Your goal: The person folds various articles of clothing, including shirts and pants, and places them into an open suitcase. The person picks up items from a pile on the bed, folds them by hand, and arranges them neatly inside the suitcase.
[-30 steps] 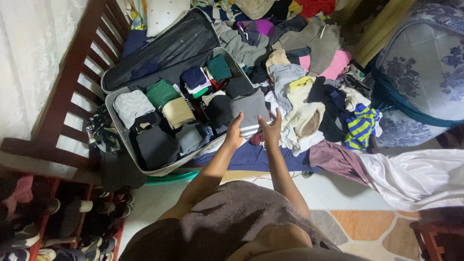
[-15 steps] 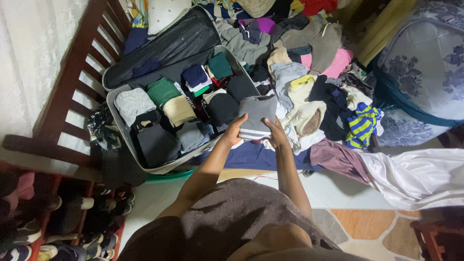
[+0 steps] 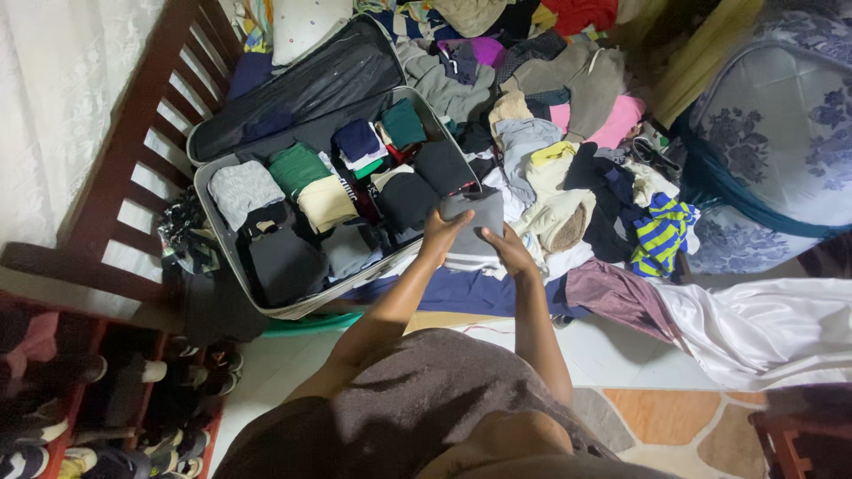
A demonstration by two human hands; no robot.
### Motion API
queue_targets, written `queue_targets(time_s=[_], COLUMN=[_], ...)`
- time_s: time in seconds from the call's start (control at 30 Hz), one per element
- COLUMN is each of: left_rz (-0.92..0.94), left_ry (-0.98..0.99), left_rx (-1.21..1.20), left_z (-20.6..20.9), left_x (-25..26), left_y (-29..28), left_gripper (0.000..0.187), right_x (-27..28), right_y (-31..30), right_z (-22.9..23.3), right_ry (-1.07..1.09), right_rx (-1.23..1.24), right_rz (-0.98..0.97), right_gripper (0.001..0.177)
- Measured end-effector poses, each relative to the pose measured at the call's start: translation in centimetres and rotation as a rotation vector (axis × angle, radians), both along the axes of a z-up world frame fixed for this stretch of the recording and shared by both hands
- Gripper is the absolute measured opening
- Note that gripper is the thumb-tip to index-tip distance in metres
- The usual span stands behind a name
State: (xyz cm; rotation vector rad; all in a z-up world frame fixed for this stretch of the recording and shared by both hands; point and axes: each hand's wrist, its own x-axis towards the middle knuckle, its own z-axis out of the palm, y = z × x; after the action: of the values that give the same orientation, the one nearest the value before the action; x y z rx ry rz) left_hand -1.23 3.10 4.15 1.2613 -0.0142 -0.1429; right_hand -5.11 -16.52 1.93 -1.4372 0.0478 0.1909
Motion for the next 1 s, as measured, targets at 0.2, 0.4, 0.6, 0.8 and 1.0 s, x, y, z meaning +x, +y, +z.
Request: queue_targets(time_s=[0.2,0.4,0.6,0.8,1.0], left_rz=[-0.015,-0.054,-0.155,-0.137,0.033], left_ry=[-0.16,-0.022,0.118,0.169,0.075], left_rx=[0.025,0.027,-0.216,0.023,-0.042], left_z=[-0.7,-0.7,-1.8,-3.6,-4.5], left_x=[-1.2,-1.6,-2.2,-1.3,-1.2], left_y=[-2.0,-3.5,-4.5,-5.5,-6.0], left_gripper=[0.063,0.061,0.058,0.057,0.058], right_x=[-0.8,-1.7,-2.3,-3.7,-2.7], right_y=[-0.5,0.9,0.6,0.4,-1.9], right_z=[-0.1,1.2,1.0,2.0,-0.8], right_ry=[0.025,-0.072,-0.039,0.026,0.04], right_rx=[0.106,0.153,0.275,0.404,0.273], right_rz=[-0.141,-0.364,-0.399,-0.391,-0.253], right_gripper=[0.059,0.048,0.051,0.056,0.057])
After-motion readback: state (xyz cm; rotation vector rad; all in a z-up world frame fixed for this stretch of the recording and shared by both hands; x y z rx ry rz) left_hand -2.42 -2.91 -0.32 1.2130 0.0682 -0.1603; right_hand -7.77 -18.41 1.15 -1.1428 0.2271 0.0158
